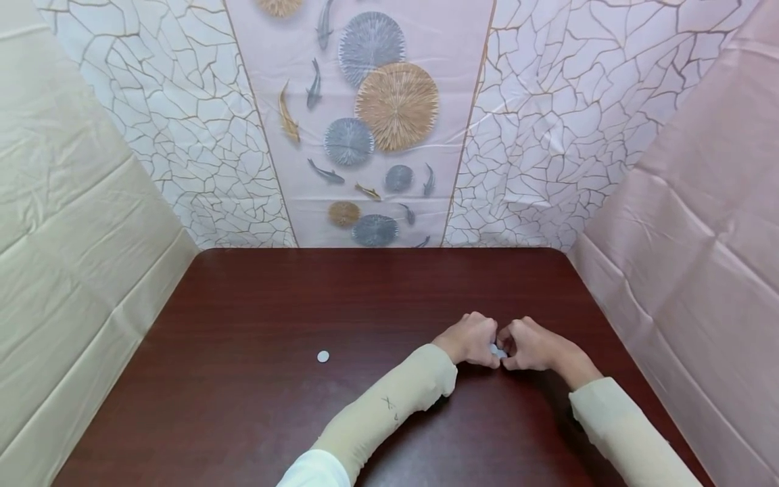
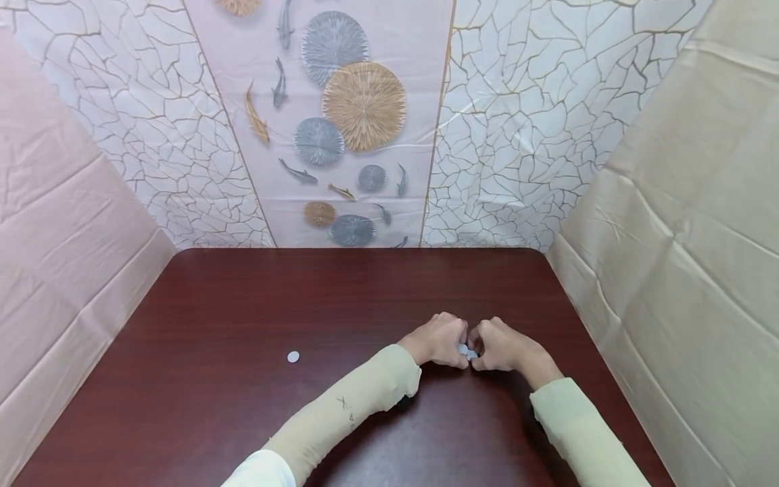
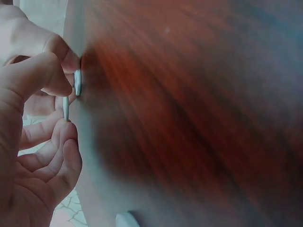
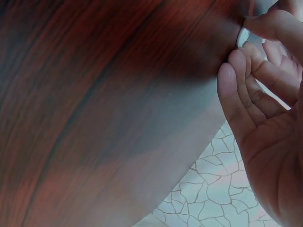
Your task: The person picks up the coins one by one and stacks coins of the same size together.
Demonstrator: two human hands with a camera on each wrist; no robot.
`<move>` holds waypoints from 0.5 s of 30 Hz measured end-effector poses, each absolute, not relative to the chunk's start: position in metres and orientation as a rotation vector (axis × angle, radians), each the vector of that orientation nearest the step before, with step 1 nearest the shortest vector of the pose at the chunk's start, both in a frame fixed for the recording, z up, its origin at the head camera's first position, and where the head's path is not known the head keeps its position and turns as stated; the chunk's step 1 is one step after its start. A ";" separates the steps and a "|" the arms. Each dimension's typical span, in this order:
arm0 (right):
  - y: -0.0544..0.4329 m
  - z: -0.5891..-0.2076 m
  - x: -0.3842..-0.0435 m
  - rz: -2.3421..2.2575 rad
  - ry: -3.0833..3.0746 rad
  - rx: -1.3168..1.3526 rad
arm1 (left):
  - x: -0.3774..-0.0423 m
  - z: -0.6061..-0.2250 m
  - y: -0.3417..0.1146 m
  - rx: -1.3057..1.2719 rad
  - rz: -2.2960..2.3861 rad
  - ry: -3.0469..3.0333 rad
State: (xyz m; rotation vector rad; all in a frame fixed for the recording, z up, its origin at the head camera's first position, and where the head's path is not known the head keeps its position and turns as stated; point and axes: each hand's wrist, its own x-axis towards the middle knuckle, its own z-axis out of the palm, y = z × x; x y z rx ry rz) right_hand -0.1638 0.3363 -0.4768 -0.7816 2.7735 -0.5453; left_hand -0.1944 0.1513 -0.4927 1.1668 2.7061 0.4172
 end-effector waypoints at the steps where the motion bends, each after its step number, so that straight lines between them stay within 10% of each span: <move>1: 0.336 -0.477 -0.164 -0.553 2.774 -0.780 | -0.193 -0.493 0.152 1.165 0.420 2.707; 15: 0.337 -0.478 -0.163 -0.611 2.762 -0.781 | -0.189 -0.501 0.154 1.115 0.470 2.728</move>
